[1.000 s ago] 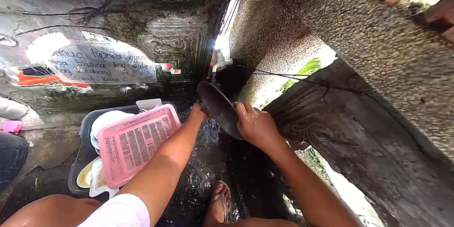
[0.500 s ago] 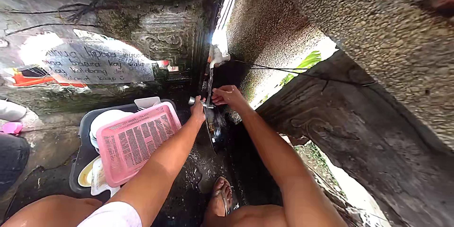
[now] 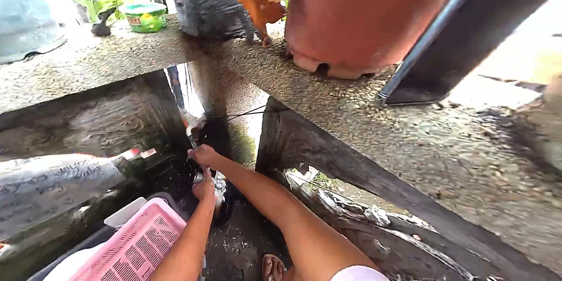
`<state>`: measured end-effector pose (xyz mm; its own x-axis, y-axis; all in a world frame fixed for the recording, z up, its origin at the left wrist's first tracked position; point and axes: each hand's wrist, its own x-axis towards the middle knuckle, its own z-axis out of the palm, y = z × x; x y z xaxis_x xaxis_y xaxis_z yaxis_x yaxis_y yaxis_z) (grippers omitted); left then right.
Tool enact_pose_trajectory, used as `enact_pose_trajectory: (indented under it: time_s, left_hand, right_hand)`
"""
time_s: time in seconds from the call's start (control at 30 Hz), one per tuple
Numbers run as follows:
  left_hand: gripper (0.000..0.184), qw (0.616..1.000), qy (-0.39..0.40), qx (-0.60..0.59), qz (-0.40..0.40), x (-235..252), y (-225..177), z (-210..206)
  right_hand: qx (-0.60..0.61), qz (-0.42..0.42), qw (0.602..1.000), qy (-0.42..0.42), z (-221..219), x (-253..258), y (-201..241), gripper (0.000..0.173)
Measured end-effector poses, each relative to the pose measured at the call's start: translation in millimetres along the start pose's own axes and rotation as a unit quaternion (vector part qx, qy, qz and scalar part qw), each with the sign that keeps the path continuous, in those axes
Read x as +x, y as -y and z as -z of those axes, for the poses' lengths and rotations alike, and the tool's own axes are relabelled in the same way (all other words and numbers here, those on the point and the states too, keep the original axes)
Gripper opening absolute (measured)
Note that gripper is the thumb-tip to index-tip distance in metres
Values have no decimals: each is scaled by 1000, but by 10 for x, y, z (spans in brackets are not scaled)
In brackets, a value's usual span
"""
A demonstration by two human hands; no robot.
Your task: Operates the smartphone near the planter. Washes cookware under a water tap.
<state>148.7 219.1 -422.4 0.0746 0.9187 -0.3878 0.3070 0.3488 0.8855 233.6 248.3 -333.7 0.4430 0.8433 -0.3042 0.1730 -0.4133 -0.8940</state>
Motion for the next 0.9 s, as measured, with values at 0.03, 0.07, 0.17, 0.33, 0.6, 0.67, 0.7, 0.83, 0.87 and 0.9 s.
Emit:
enact_pose_trajectory:
  time_s: [0.03,0.07,0.17,0.33,0.6,0.67,0.7,0.83,0.87,0.9]
  left_hand:
    - [60,1000,-7,13,-25,48,40,-10]
    - [55,999,-16,22,-47,88,67,-14]
    - [56,995,-31,-2,-98,151,69,-18]
    - [48,950,-41,55,-306,251,118,6]
    - [38,842,-12,346,-414,343,92,194]
    - [38,821,18,375,-430,401,30,242]
    - [36,836,35,351,-421,424,5,268]
    - [26,975,96,-109,-170,425,40,124]
    - [27,965,102,-222,-100,391,40,66]
    - [28,951,103,-286,-60,367,40,15]
  right_hand:
    - [-11,-14,1000,20,8,-1,-11,43]
    - [-2,-29,999,45,22,5,-25,39]
    - [-27,-34,998,50,67,-9,-33,28]
    - [-95,1,993,64,179,-86,71,17]
    - [-130,-17,990,47,221,-98,37,19]
    - [-82,5,996,41,203,-94,16,18]
    - [-43,17,998,37,184,-100,11,17]
    - [14,37,999,17,107,-136,14,28]
    - [3,34,999,12,98,-149,26,36]
    - [-3,34,999,3,79,-151,20,44]
